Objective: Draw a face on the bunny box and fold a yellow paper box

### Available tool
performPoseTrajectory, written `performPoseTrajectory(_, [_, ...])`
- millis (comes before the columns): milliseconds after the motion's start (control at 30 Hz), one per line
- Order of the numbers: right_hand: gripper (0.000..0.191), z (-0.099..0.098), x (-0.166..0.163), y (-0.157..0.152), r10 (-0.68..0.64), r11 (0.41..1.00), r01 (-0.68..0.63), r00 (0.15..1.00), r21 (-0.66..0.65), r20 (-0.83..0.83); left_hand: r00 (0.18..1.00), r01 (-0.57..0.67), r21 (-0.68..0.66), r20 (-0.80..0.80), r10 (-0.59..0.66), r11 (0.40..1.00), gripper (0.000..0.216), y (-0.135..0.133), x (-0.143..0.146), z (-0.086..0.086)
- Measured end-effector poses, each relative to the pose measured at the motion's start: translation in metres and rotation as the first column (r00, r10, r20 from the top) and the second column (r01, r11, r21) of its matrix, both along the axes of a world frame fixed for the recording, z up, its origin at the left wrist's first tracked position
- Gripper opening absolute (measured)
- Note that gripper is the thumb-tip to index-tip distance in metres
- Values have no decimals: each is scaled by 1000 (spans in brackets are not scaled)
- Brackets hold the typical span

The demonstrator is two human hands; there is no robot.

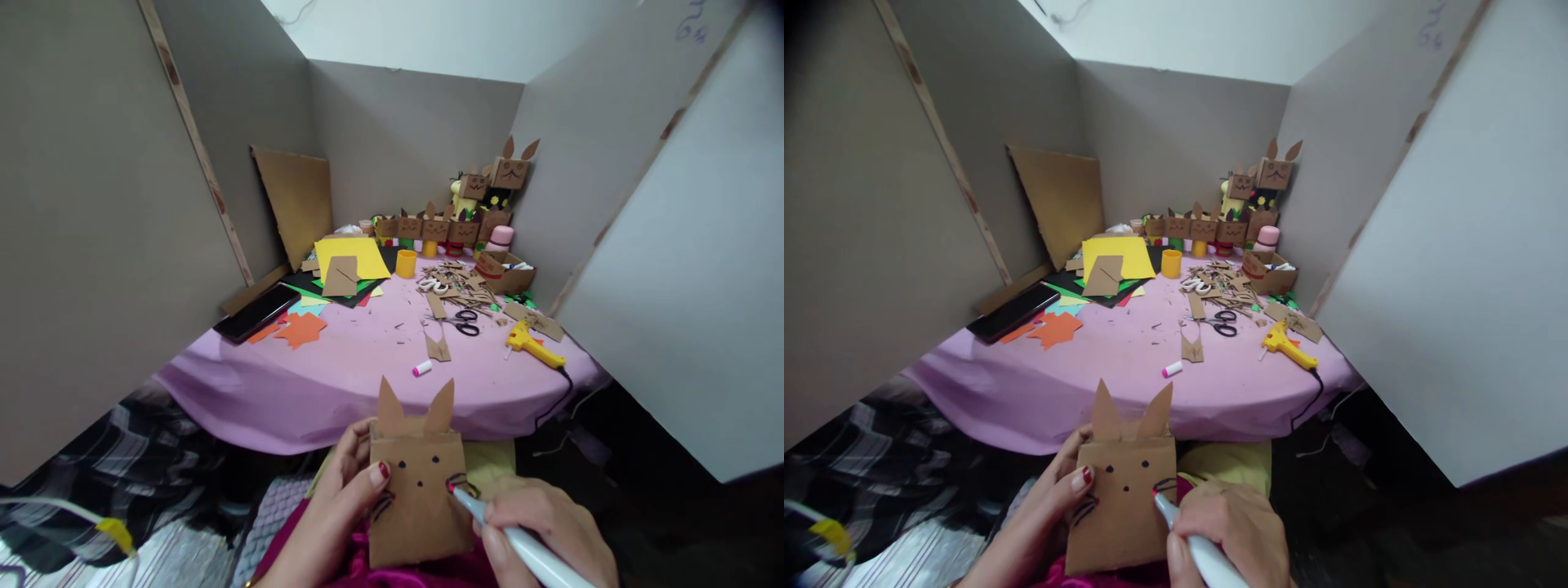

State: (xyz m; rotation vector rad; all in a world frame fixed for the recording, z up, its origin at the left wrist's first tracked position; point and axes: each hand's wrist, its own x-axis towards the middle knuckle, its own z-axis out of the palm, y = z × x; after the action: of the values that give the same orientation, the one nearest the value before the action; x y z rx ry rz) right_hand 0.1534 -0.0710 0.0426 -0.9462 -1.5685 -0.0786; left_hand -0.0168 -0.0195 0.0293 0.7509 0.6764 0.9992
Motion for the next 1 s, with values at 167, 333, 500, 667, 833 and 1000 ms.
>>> performPoseTrajectory(167, [9, 8, -6, 7, 137, 990, -142, 981, 26, 134, 1000, 2, -5, 11, -2, 1000, 49, -1, 3, 1])
performPoseTrajectory(333, [16, 7, -11, 13, 223, 974, -224, 951, -21, 215, 1000, -14, 13, -7, 14, 1000, 52, -2, 4, -1])
performPoseTrajectory(500, [14, 7, -13, 13, 201, 979, -201, 955, -19, 216, 1000, -1, 31, -16, 2, 1000, 54, -3, 5, 0])
performPoseTrajectory(667, [14, 9, -13, 14, 215, 976, -220, 953, -3, 215, 999, 10, 52, -37, -8, 999, 56, -3, 4, 1])
performPoseTrajectory(833, [14, 10, -12, 14, 236, 971, -238, 948, -15, 216, 999, 14, 59, -37, -12, 998, 55, -2, 4, 0])
performPoseTrajectory(1000, [13, 10, -10, 13, 235, 971, -236, 945, -20, 226, 999, 17, 62, -51, -14, 998, 55, -3, 4, 1])
